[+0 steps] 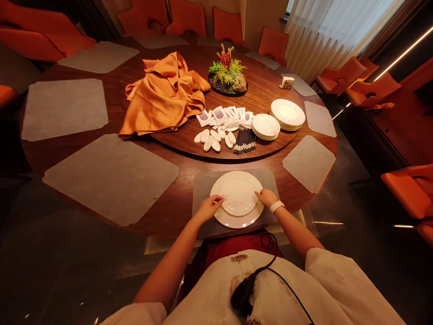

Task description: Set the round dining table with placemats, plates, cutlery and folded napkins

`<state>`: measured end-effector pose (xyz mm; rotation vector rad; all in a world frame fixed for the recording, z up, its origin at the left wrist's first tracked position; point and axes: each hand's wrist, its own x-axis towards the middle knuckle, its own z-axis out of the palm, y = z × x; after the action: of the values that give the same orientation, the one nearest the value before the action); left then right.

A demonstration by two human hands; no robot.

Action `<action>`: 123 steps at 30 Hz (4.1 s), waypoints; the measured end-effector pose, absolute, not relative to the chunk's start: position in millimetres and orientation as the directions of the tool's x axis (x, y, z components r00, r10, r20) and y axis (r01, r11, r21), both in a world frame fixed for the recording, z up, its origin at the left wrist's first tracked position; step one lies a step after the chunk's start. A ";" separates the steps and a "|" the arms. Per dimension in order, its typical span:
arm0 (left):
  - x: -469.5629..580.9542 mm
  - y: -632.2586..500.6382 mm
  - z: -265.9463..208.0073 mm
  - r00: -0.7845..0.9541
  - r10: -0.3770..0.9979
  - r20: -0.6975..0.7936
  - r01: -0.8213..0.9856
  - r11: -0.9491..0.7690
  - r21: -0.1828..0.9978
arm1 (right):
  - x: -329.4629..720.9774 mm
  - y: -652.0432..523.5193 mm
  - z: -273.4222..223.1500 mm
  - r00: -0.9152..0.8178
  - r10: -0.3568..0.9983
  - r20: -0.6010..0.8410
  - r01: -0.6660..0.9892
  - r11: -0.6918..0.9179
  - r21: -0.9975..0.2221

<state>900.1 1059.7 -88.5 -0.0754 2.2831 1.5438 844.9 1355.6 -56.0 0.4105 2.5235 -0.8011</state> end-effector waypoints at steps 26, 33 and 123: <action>658.1 1115.8 -48.1 -0.814 -0.468 -0.343 -0.399 0.022 0.917 | 591.2 1373.9 -68.4 -0.935 -0.336 -0.111 -0.285 0.902 -0.325; 688.2 1155.1 -35.4 -0.804 -0.044 -0.593 -0.488 -0.520 0.701 | 581.8 1365.4 -55.8 -0.977 0.019 -0.214 0.091 0.940 -0.329; 439.7 1083.0 -41.5 -0.989 -0.143 0.040 -0.123 0.939 0.321 | 722.5 1419.0 -32.0 -0.949 -0.116 -0.292 0.212 0.449 -0.868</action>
<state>439.7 1083.0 -41.5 -0.2172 3.1551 0.5154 722.5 1419.0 -32.0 0.0825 2.3950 -1.5008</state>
